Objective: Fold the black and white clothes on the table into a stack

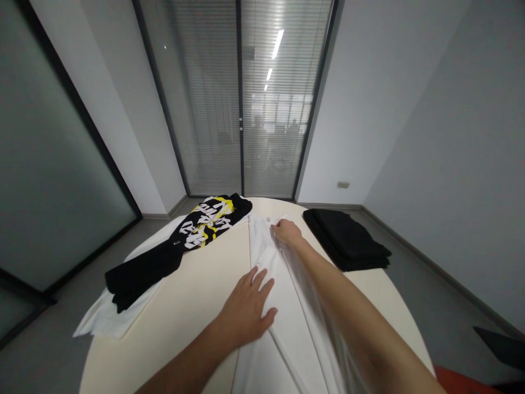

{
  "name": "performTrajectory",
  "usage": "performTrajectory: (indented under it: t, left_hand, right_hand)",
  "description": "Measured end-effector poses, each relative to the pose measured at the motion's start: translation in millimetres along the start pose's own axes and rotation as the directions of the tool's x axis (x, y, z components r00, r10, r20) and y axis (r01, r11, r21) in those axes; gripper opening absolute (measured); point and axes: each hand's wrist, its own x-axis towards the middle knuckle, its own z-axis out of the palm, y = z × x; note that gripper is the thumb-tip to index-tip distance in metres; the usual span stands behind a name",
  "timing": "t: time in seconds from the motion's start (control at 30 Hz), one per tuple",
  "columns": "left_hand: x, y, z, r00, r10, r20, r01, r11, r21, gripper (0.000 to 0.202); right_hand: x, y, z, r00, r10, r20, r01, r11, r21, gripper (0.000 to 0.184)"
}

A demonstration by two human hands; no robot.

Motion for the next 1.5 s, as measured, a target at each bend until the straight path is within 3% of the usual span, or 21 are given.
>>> performTrajectory:
  t: [0.33, 0.47, 0.63, 0.87, 1.03, 1.17, 1.3, 1.5]
  left_hand:
    - [-1.1, -1.8, -6.4, 0.998, 0.006, 0.056, -0.006, 1.0, -0.008, 0.062]
    - [-0.8, -0.9, -7.8, 0.997, 0.001, 0.076, -0.001, 1.0, -0.007, 0.063]
    - [-2.6, -0.7, -4.9, 0.997, -0.01, 0.077, 0.01, 1.0, 0.003, 0.065]
    - [-2.7, -0.8, -4.8, 0.994, -0.025, 0.108, 0.026, 1.0, -0.001, 0.067]
    - [-2.9, -1.7, -2.7, 0.994, -0.022, 0.106, 0.023, 1.0, -0.003, 0.066]
    - [-1.4, -0.4, -3.9, 0.992, -0.031, 0.126, 0.03, 0.999, 0.016, 0.066]
    - [-0.4, 2.5, -8.0, 0.988, -0.037, 0.15, 0.034, 0.999, 0.021, 0.065]
    - [1.8, 2.8, -14.7, 0.983, -0.047, 0.179, 0.053, 0.998, -0.033, 0.065]
  right_hand:
    - [4.8, -19.4, 15.3, 0.996, -0.077, -0.037, 0.078, 0.996, 0.052, 0.047]
    - [12.6, -24.7, 18.7, 0.998, -0.042, -0.043, 0.044, 0.998, 0.053, 0.032]
    - [17.9, -24.5, 18.2, 0.997, 0.0, -0.08, 0.005, 0.998, 0.065, 0.035]
    - [4.3, -18.3, 13.0, 0.986, -0.117, -0.122, 0.122, 0.992, 0.035, 0.041]
    - [-8.9, -17.0, 9.6, 0.972, -0.234, 0.022, 0.235, 0.969, -0.078, 0.051]
    - [-18.6, -24.4, 9.5, 0.991, -0.118, 0.062, 0.126, 0.984, -0.128, 0.057]
    - [-26.4, -31.8, 14.8, 0.98, 0.02, 0.2, 0.004, 0.993, -0.12, 0.063]
    - [-31.9, -26.0, 28.0, 0.98, 0.051, 0.194, -0.02, 0.987, -0.16, 0.066]
